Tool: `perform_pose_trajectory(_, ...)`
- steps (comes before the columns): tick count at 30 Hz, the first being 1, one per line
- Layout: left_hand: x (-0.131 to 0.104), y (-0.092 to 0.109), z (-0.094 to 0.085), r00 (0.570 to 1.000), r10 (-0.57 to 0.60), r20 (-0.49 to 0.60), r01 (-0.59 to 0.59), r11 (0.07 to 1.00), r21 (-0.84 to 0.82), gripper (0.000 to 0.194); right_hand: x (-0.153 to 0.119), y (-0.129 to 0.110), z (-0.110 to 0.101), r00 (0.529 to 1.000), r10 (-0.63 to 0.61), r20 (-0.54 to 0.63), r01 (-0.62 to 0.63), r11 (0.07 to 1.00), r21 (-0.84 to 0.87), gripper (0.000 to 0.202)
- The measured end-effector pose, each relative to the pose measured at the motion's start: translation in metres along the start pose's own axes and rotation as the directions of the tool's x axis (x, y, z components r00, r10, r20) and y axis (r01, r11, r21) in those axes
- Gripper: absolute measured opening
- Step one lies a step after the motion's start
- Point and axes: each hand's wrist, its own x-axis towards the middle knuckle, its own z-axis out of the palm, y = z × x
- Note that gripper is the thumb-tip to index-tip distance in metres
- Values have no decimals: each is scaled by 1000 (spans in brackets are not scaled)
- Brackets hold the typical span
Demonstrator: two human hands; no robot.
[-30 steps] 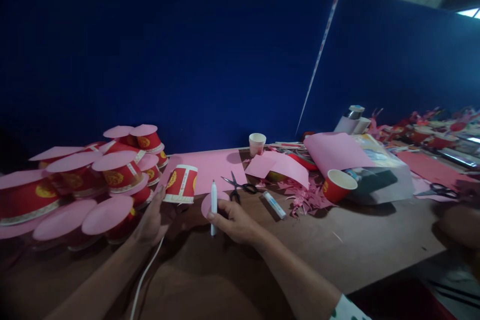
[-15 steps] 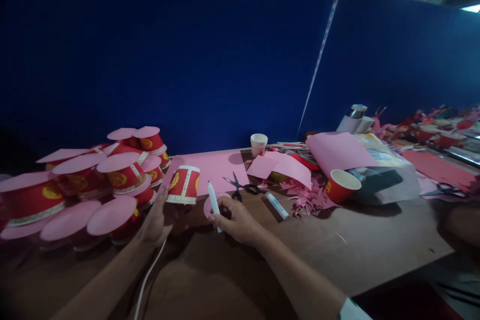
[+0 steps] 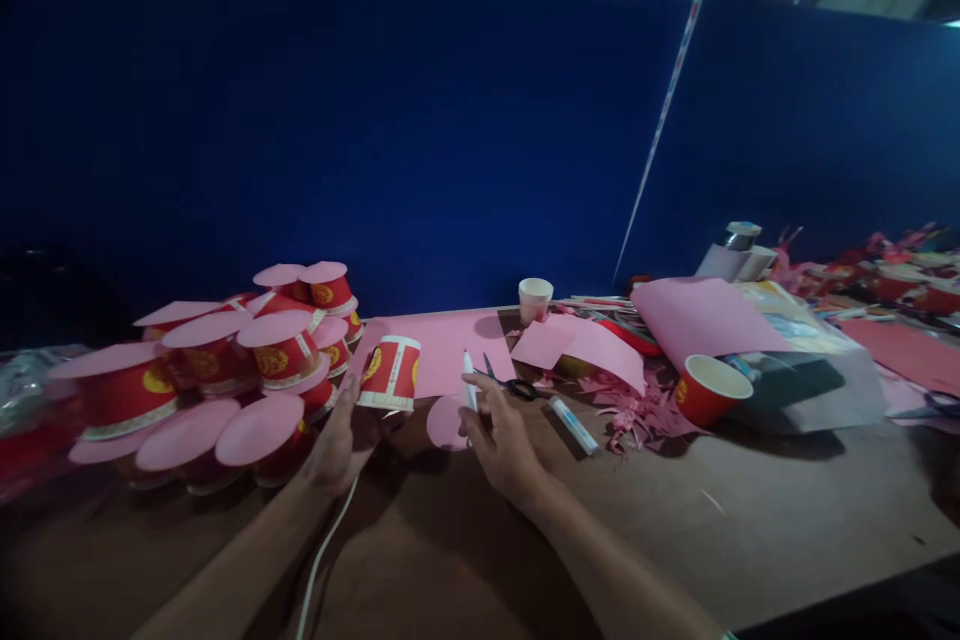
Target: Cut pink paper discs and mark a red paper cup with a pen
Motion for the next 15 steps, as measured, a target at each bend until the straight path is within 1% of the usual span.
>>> perform_pose_trajectory(2,0,-1,-1,1000,-6,-6,6,1000,4,38,-1,-1,-1,999,-40,-7,40,999,-26,23)
perform_pose_trajectory(3,-1,-1,-1,1000,-12,-9,12,1000,9,37,-2,-2,-2,998,-59,5,60,998,-36,21)
perform_pose_trajectory(5,-2,0,0,999,-36,-12,36,999,17,35,-4,-5,-4,994,-100,34,102,994,-44,23)
perform_pose_trajectory(7,-2,0,1,998,-60,-4,60,998,10,33,-6,-8,-5,989,-146,37,147,988,-45,28)
perform_pose_trajectory(9,-3,1,3,997,-77,13,78,997,-12,33,-7,-10,-4,982,-189,8,189,981,-51,30)
perform_pose_trajectory(12,-3,0,4,993,-110,42,112,992,-51,34,-7,-8,-2,970,-237,-49,232,969,-87,26)
perform_pose_trajectory(15,-3,-3,3,993,-120,20,121,990,-75,35,-7,-6,-1,957,-274,-101,261,958,-121,14)
